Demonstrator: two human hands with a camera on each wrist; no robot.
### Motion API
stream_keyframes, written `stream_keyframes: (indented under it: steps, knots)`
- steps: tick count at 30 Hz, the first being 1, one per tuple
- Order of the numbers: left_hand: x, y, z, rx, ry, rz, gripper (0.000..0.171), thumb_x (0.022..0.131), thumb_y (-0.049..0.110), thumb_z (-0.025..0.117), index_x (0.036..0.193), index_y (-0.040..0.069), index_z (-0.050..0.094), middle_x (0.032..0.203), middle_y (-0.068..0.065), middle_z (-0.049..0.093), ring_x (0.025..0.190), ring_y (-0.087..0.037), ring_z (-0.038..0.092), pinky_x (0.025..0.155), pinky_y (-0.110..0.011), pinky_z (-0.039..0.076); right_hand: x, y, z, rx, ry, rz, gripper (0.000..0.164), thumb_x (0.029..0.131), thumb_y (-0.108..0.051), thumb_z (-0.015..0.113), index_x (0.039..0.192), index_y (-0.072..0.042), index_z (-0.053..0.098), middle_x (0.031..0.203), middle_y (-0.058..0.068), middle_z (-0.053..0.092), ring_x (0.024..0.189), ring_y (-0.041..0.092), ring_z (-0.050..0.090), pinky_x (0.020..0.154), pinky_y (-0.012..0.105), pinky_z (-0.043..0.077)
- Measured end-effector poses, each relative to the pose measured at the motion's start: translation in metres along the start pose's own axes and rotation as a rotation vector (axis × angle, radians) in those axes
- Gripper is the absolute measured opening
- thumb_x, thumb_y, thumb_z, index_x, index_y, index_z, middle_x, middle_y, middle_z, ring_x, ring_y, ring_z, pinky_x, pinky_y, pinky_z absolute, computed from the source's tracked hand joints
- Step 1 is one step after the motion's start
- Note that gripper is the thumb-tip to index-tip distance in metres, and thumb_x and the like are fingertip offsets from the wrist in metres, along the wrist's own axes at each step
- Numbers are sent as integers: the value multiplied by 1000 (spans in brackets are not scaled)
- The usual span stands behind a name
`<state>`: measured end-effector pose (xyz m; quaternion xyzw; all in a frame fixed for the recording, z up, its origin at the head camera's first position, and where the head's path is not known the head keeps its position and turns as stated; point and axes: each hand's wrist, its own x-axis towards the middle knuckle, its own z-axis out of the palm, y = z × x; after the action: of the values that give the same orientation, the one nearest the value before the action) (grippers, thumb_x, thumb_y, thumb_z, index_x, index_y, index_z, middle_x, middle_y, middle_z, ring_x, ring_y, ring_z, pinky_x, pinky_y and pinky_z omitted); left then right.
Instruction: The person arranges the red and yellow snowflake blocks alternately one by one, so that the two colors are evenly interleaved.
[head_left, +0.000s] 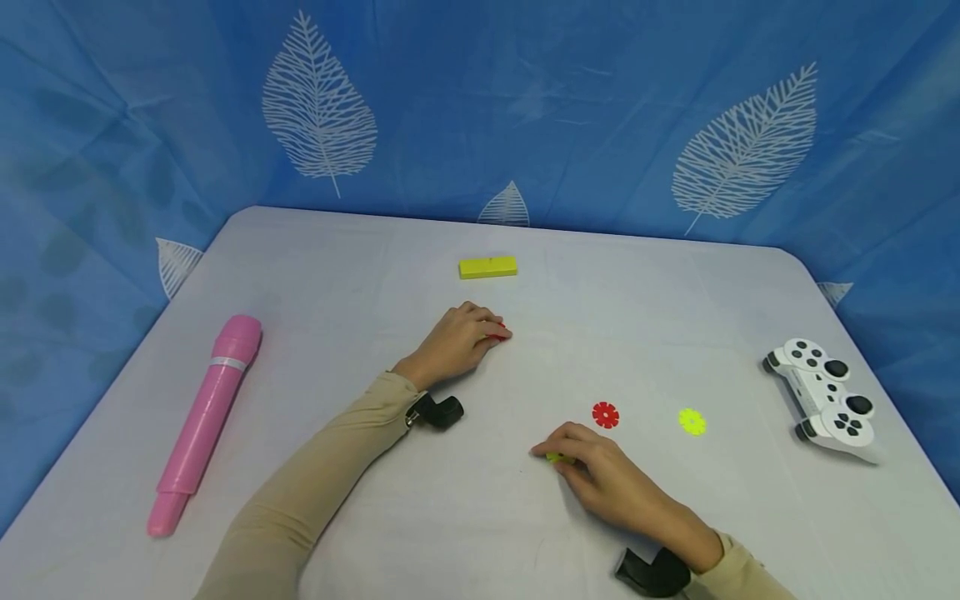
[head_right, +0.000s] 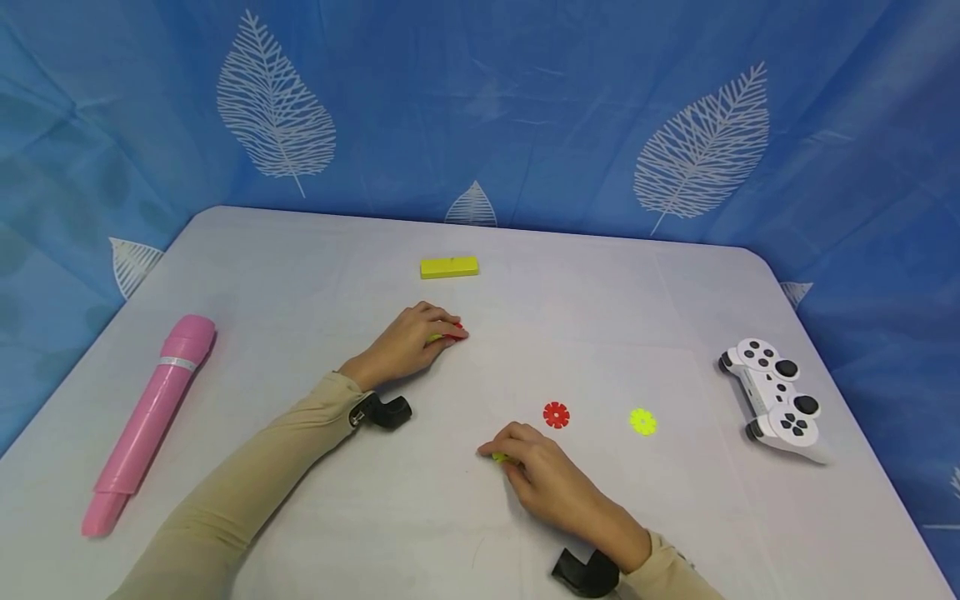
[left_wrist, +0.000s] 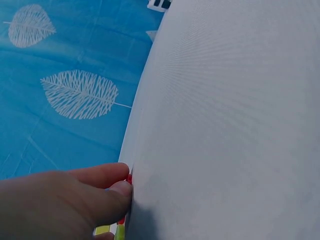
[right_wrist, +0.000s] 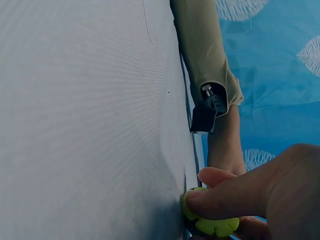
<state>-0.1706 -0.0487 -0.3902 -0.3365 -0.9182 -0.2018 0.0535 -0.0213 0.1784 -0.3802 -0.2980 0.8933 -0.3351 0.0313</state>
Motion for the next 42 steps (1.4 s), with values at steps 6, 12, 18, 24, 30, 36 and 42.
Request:
stream_keyframes:
  steps: [6, 12, 18, 24, 30, 36, 42]
  knots:
    - [0, 0, 0, -4, 0, -3, 21, 88, 17, 59, 105, 22, 69, 111, 1, 63, 104, -19, 52, 83, -35, 42, 1, 1, -1, 22, 1, 14, 28, 78, 1, 65, 100, -16, 68, 97, -8, 63, 82, 2, 54, 66, 17, 46]
    - [0, 0, -1, -6, -7, -7, 21, 88, 17, 58, 105, 22, 69, 112, 1, 63, 105, -19, 52, 84, -35, 42, 2, 5, -4, 56, -3, 8, 28, 77, 1, 66, 100, -16, 67, 98, -8, 64, 81, 1, 55, 66, 17, 46]
    - [0, -1, 0, 2, -3, -9, 21, 88, 18, 58, 106, 22, 69, 112, 1, 63, 105, -19, 52, 85, -36, 42, 2, 9, -5, 102, 7, 3, 30, 78, 2, 65, 101, -16, 66, 97, -8, 64, 78, 1, 53, 66, 17, 46]
    - [0, -1, 0, -5, -1, -4, 21, 88, 18, 58, 105, 22, 69, 111, 1, 63, 104, -19, 52, 84, -35, 42, 1, 12, -6, 118, 17, 4, 32, 78, 5, 63, 101, -16, 65, 98, -8, 65, 86, 3, 57, 74, 19, 48]
    - [1, -1, -1, 1, 6, 5, 21, 88, 17, 58, 106, 22, 69, 112, 0, 63, 104, -20, 52, 83, -36, 42, 3, 15, -9, 143, 41, -5, 33, 79, 7, 61, 103, -15, 66, 98, -6, 66, 88, 4, 58, 75, 19, 48]
    - [1, 0, -2, 8, 4, 3, 21, 88, 17, 58, 106, 21, 69, 111, 0, 63, 104, -19, 52, 83, -35, 42, 3, 17, -11, 129, 66, -7, 33, 80, 6, 60, 105, -15, 66, 98, -5, 66, 89, 4, 59, 77, 19, 47]
    - [0, 1, -2, -7, -13, -11, 21, 89, 17, 57, 106, 22, 68, 112, 1, 63, 105, -19, 51, 84, -35, 42, 3, 18, -12, 110, 116, 17, 33, 79, 6, 61, 106, -13, 65, 99, -4, 66, 86, 2, 57, 74, 18, 47]
